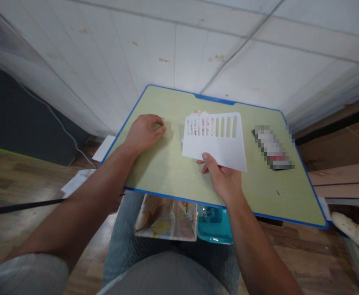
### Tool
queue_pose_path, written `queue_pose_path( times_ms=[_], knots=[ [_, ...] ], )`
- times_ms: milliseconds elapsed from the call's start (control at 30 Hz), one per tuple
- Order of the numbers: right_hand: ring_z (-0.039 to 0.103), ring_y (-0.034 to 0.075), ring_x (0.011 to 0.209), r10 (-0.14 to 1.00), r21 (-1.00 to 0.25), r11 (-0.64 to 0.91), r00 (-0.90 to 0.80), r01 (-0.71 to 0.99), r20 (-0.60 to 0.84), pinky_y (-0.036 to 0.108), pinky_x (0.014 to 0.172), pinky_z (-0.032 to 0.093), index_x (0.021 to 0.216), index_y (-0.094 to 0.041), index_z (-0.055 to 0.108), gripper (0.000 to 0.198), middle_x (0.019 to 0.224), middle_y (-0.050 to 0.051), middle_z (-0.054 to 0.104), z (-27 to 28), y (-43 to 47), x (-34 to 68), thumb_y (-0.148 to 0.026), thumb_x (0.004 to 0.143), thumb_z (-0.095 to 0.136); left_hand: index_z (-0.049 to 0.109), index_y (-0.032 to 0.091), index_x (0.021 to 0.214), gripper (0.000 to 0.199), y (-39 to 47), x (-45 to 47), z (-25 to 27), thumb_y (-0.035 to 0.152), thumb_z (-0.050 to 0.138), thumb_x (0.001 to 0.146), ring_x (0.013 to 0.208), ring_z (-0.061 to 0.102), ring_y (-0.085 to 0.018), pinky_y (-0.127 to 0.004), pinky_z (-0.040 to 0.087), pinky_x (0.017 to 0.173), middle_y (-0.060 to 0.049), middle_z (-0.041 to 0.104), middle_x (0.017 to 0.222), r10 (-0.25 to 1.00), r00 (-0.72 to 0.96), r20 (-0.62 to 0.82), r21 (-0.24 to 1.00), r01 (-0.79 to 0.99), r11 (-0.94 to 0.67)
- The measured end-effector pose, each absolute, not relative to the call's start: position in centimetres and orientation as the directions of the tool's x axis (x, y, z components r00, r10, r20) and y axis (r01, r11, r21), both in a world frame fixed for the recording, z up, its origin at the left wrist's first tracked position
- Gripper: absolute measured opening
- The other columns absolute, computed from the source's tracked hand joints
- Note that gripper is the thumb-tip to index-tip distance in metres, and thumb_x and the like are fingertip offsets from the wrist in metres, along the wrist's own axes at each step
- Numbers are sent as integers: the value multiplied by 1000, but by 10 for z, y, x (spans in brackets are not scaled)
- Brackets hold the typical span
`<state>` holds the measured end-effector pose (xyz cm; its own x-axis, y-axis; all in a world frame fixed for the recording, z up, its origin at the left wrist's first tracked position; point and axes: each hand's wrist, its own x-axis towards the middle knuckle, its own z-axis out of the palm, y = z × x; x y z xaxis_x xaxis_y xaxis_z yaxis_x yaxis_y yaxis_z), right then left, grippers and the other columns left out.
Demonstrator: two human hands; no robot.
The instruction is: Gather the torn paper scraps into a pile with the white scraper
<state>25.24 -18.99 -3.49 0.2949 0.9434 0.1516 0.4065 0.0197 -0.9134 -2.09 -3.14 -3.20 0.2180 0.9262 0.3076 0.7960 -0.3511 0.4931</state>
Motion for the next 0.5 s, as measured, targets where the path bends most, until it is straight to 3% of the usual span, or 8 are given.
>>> queue_pose_path(
  times_ms=[200, 400, 500],
  knots=[
    [86, 31, 81, 941, -906, -1, 308, 422, 143, 55, 103, 68, 64, -28, 76, 48, 76, 7, 85, -27, -211, 257, -56, 103, 84, 87, 25, 111, 21, -31, -21, -31, 31, 69, 101, 135, 75, -38, -56, 55, 126, -12, 89, 134, 925, 221, 310, 491, 796, -355],
    [82, 29, 72, 959, -893, 71, 215, 445, 183, 47, 84, 71, 61, -28, 79, 46, 72, 6, 84, -13, -236, 257, -49, 102, 83, 88, 26, 111, 22, -29, -21, -33, 32, 69, 101, 134, 75, -38, -57, 54, 126, -13, 88, 134, 926, 227, 303, 499, 790, -357],
    [83, 28, 72, 966, -908, 88, 186, 409, 178, 46, 82, 72, 63, -27, 81, 42, 71, 6, 83, -10, -241, 258, -45, 101, 85, 88, 26, 112, 22, -28, -21, -33, 32, 69, 101, 134, 75, -38, -57, 54, 126, -13, 88, 134, 926, 229, 301, 499, 789, -358]
  ],
)
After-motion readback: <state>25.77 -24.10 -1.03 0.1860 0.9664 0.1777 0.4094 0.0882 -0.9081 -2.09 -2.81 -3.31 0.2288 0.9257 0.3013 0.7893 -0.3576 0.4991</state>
